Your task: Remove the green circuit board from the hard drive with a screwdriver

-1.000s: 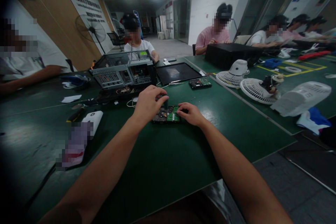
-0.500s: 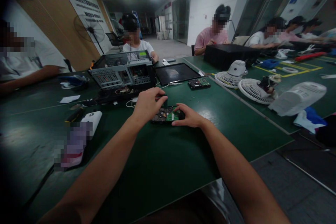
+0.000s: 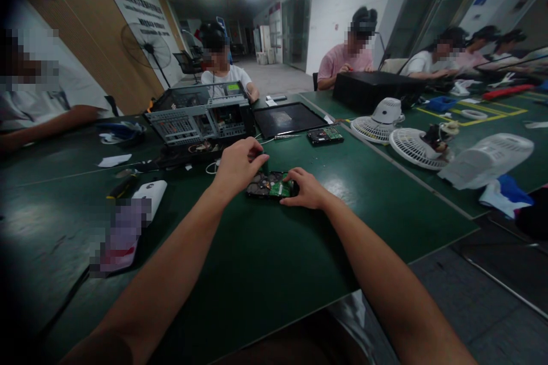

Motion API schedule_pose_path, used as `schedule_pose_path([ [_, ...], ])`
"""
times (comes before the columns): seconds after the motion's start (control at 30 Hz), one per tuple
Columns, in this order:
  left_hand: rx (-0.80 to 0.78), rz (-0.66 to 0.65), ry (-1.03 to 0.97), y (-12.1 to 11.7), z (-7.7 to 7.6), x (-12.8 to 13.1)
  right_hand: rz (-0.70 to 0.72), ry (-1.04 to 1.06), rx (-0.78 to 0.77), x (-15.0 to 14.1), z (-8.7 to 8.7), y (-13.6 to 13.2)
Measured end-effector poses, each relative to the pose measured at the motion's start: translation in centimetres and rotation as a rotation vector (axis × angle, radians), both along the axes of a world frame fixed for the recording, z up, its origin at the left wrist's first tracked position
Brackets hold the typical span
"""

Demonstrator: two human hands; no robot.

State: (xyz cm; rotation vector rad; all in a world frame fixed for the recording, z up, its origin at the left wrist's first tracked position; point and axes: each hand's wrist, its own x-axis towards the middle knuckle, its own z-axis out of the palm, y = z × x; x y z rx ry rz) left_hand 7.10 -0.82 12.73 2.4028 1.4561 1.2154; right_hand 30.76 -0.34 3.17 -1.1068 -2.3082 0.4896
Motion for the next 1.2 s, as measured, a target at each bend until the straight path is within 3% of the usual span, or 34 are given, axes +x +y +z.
schedule_pose_path([
  [0.27, -0.006, 0.045, 0.067, 1.0, 0.0, -1.7, -0.122, -0.043, 0.061, -0.9, -0.6, 0.2],
  [0.5, 0.013, 0.030, 0.083, 0.9, 0.4, -1.6, -0.199, -0.066, 0.109, -0.9, -1.3, 0.5],
  [0.83, -0.002, -0.012, -0.036, 0.6, -0.1, -0.5, -0.135, -0.043, 0.065, -0.2, -1.5, 0.5],
  [1.2, 0.092, -0.042, -0.015, 0.8, -0.4, -0.3, -0.139, -0.032, 0.090, -0.2, -1.8, 0.7],
])
